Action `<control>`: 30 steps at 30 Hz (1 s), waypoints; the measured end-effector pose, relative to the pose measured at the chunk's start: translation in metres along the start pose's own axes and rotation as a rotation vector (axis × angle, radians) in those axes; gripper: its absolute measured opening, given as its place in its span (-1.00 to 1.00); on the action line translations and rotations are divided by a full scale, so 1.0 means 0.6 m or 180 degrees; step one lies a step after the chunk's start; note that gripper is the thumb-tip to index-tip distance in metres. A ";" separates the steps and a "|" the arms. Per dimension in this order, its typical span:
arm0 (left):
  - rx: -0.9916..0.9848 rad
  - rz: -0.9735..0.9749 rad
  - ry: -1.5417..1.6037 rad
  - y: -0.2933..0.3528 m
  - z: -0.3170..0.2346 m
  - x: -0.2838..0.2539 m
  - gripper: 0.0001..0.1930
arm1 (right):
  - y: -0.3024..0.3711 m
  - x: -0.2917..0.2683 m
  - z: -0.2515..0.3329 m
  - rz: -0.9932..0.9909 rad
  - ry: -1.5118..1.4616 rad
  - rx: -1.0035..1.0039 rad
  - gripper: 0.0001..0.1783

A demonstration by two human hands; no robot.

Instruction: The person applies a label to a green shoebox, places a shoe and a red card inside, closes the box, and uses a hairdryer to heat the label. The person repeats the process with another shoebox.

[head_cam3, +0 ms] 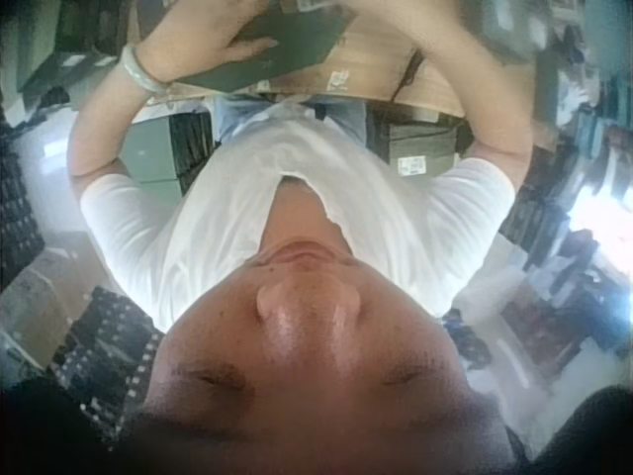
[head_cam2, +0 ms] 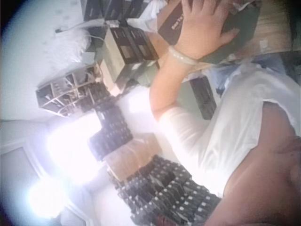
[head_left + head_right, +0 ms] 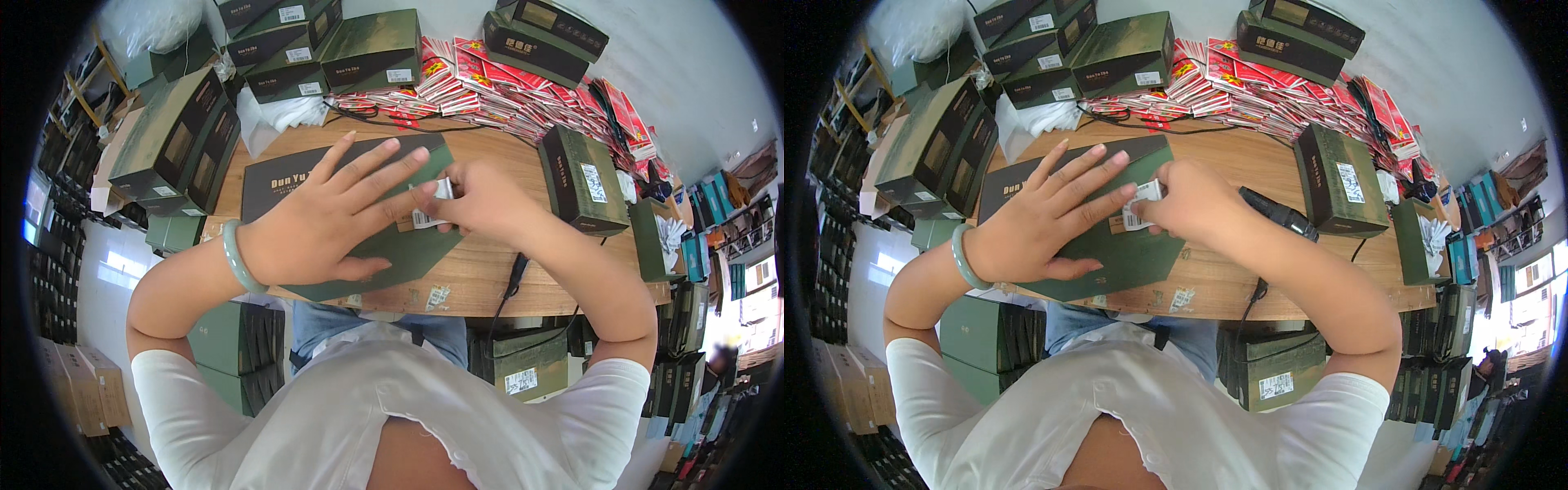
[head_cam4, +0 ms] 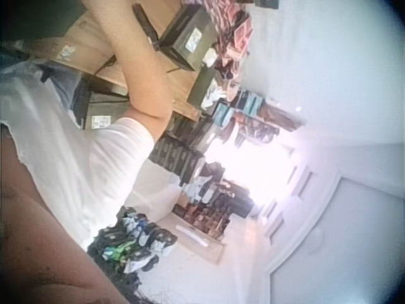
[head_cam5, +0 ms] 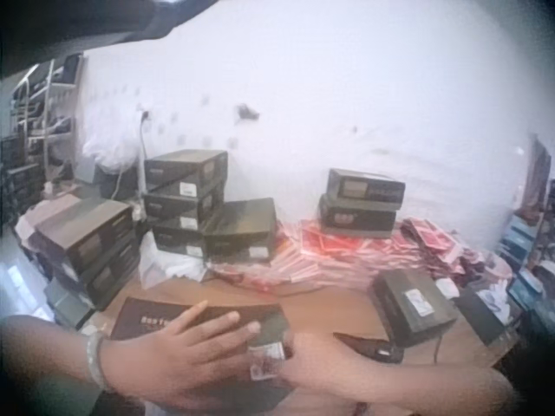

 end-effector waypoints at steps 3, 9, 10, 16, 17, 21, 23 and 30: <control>0.0200 0.0119 -0.0084 0.001 -0.005 0.015 -0.10 | -0.011 0.002 0.008 -0.0003 0.0347 0.0000 -0.72; 0.0155 0.0311 0.0088 0.018 -0.007 0.026 -0.16 | -0.015 0.007 0.003 0.0181 0.0093 -0.0122 -0.72; 0.0167 0.0287 0.0060 0.020 -0.008 0.026 -0.17 | -0.009 0.008 0.008 0.0292 0.0046 -0.0060 -0.70; 0.0164 0.0135 0.0011 0.024 -0.009 0.023 -0.21 | -0.011 0.011 -0.004 0.0373 0.0193 0.0198 -0.68; 0.0148 0.0121 0.0008 0.024 -0.010 0.023 -0.22 | -0.012 0.012 -0.007 0.0363 0.0232 0.0212 -0.68; 0.0056 0.0051 0.0049 0.026 -0.016 0.021 -0.25 | -0.012 0.006 -0.013 0.0173 0.0179 -0.0054 -0.66; 0.0049 -0.0001 0.0046 0.027 -0.016 0.020 -0.25 | -0.011 0.007 -0.017 0.0185 0.0052 -0.0011 -0.66; 0.0119 -0.0148 -0.0086 0.029 -0.017 0.020 -0.24 | -0.009 0.004 -0.005 0.0362 0.0166 0.0225 -0.66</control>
Point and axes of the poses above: each hand's wrist, its own y-axis away from the middle knuckle, its own x-axis out of the palm, z = x × y, the point moved 9 cm from there along -y, towards the middle knuckle, and after that the axes turned 6 degrees about z, right-handed, at the moved point
